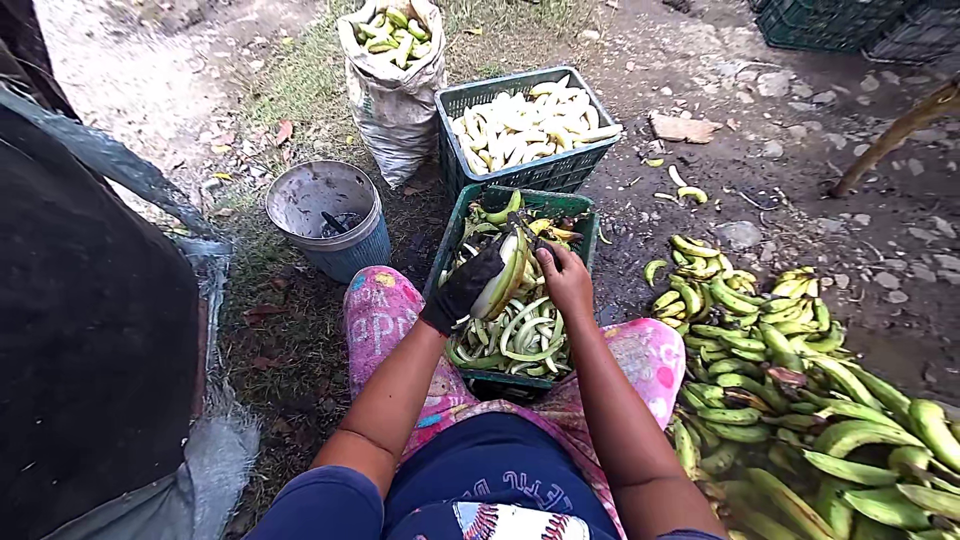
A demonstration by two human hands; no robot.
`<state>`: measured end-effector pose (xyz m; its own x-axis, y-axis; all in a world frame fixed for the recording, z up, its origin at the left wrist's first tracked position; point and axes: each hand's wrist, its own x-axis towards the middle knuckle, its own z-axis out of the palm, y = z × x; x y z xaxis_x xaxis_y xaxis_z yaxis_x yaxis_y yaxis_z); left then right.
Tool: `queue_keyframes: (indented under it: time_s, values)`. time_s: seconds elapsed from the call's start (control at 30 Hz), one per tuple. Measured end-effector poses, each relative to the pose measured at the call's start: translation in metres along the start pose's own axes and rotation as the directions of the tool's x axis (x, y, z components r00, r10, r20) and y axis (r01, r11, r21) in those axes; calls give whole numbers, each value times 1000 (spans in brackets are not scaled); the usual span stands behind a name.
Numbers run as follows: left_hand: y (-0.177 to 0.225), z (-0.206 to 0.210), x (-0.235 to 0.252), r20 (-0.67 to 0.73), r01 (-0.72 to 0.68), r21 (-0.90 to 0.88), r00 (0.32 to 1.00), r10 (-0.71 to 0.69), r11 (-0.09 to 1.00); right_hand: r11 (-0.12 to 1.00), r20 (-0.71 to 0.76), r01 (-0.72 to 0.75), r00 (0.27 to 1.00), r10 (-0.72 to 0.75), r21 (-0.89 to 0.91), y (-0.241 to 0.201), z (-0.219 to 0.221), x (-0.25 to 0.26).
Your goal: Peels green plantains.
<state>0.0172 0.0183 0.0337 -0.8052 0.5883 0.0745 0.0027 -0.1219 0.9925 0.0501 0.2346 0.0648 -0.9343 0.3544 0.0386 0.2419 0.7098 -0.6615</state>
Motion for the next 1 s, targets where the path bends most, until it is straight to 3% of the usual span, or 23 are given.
queue_keyframes:
  time_s: [0.1, 0.17, 0.23, 0.3, 0.33, 0.4, 0.47, 0.6, 0.67, 0.73, 0.8, 0.87, 1.0]
  values:
    - [-17, -9, 7, 86, -14, 108, 996, 4, 994, 990, 43, -121, 992, 117, 77, 12, 4, 9]
    - [-22, -9, 7, -27, 68, 106, 998, -65, 992, 991, 70, -89, 994, 82, 98, 16, 6, 1]
    - [-20, -4, 4, -151, 182, -135, 968, -202, 974, 995, 67, 89, 994, -91, 33, 24, 17, -22]
    - [-30, -6, 10, -141, 164, -434, 959, -247, 886, 934, -11, 343, 938, -346, -100, 37, 34, -48]
    - [-46, -12, 15, -127, 102, -511, 973, -193, 853, 886, -65, 431, 892, -447, -173, 41, 40, -57]
    - [-50, -11, 13, -144, 68, -520, 975, -167, 852, 846, -124, 471, 851, -510, -248, 43, 45, -68]
    - [-20, 8, 2, -181, 123, -485, 954, -237, 866, 889, -125, 397, 893, -431, -230, 36, 42, -64]
    - [-10, 17, -8, -146, 71, -207, 984, -103, 976, 996, -7, 10, 1000, -10, 91, 21, 27, -26]
    - [-19, 10, -12, -149, 34, -173, 987, -60, 984, 923, 122, -188, 980, 155, 335, 30, 24, -8]
    - [-26, 2, -11, -178, 45, -292, 979, -100, 955, 816, 267, -326, 939, 218, 478, 38, 21, 0]
    - [-29, -6, -9, -147, 86, -295, 980, -134, 952, 792, 330, -377, 914, 235, 480, 46, 10, 3]
    - [-30, -8, -5, -107, 161, -201, 977, -185, 966, 811, 287, -364, 924, 252, 459, 59, -5, 5]
    - [-34, -12, 10, -26, 426, 181, 903, -429, 886, 762, 177, -379, 924, 338, 526, 99, -38, 9]
